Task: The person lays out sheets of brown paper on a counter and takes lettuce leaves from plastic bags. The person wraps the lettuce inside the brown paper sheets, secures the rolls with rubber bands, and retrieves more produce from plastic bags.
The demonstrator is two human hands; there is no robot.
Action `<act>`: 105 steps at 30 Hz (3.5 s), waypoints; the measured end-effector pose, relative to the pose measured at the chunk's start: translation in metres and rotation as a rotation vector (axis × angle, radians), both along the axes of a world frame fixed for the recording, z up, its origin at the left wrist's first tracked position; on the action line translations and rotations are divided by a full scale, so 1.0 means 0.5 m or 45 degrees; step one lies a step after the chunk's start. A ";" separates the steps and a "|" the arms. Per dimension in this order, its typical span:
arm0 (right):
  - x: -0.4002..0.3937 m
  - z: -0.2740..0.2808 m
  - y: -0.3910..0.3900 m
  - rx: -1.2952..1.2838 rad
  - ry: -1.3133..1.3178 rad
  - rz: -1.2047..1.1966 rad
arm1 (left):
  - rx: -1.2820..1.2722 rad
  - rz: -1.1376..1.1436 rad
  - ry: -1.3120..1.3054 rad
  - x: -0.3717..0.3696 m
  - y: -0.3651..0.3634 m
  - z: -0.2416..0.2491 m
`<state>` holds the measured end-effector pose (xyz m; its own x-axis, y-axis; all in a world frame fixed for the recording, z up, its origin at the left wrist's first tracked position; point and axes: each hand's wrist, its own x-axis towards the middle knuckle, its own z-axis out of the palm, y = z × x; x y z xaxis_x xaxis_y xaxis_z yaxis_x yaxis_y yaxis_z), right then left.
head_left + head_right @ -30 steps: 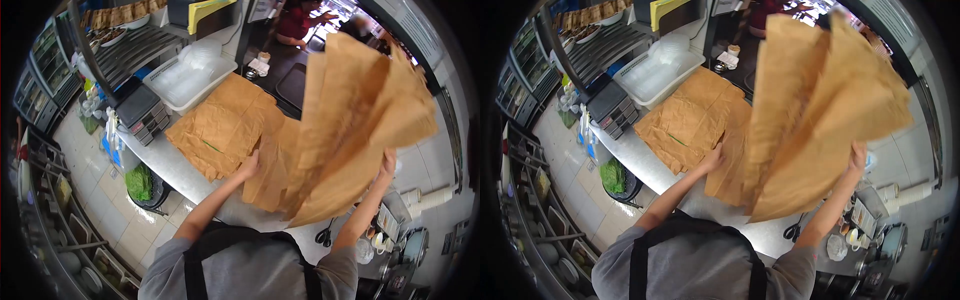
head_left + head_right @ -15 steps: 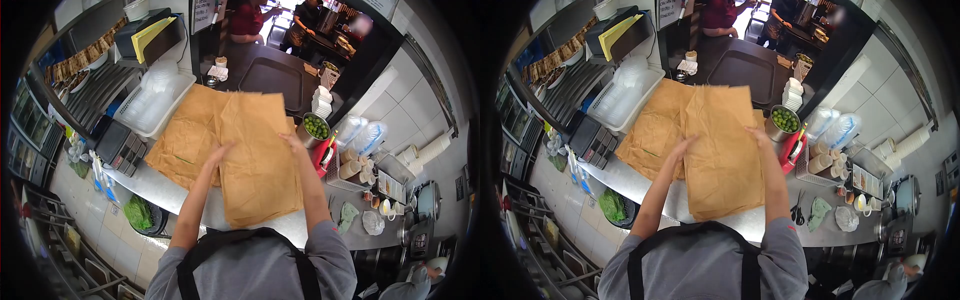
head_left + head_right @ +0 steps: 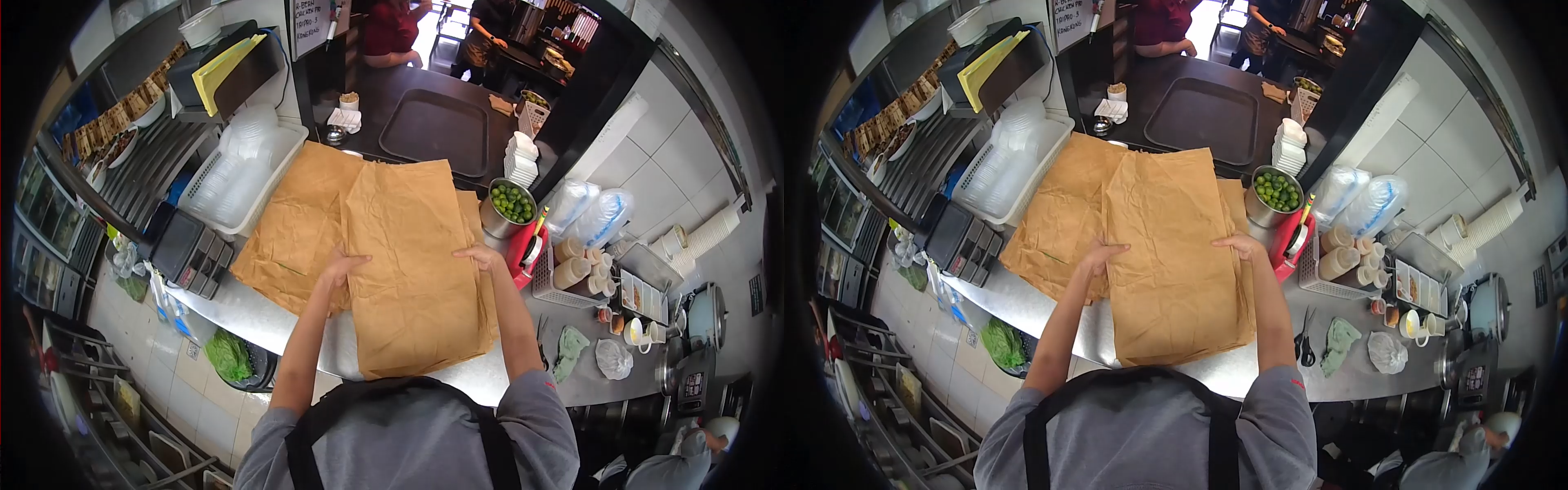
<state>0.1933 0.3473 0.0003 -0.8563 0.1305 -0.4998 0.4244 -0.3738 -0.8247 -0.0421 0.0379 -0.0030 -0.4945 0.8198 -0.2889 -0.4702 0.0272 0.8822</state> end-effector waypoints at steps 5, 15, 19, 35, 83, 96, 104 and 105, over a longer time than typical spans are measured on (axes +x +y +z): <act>0.005 0.054 -0.054 0.082 0.205 -0.234 | 0.198 0.000 0.097 0.005 -0.019 0.010; 0.066 -0.109 0.033 0.234 0.522 0.263 | 0.154 -0.298 0.641 -0.035 -0.048 -0.041; 0.004 0.070 -0.020 1.594 0.180 -0.183 | 0.219 -0.312 0.822 -0.035 -0.042 -0.042; -0.068 -0.036 -0.399 2.148 0.070 0.372 | 0.159 -0.471 0.989 -0.031 -0.049 -0.035; 0.118 -0.089 -0.070 0.325 0.217 -0.741 | -1.199 -0.061 0.369 -0.431 -0.255 0.029; 0.107 -0.036 -0.088 0.210 0.281 -0.741 | -0.719 -0.028 0.927 -0.231 -0.220 0.522; 0.088 -0.066 -0.077 0.349 0.191 -0.763 | -0.193 0.102 1.057 -0.080 -0.191 0.781; 0.084 -0.071 -0.077 0.409 0.125 -0.800 | -0.123 0.068 1.035 -0.073 -0.176 0.788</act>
<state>0.2351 0.3090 -0.0354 -0.6097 0.7421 -0.2783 0.1263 -0.2557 -0.9585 -0.0785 -0.0502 0.3911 -0.6175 0.7790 0.1086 0.3123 0.1161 0.9429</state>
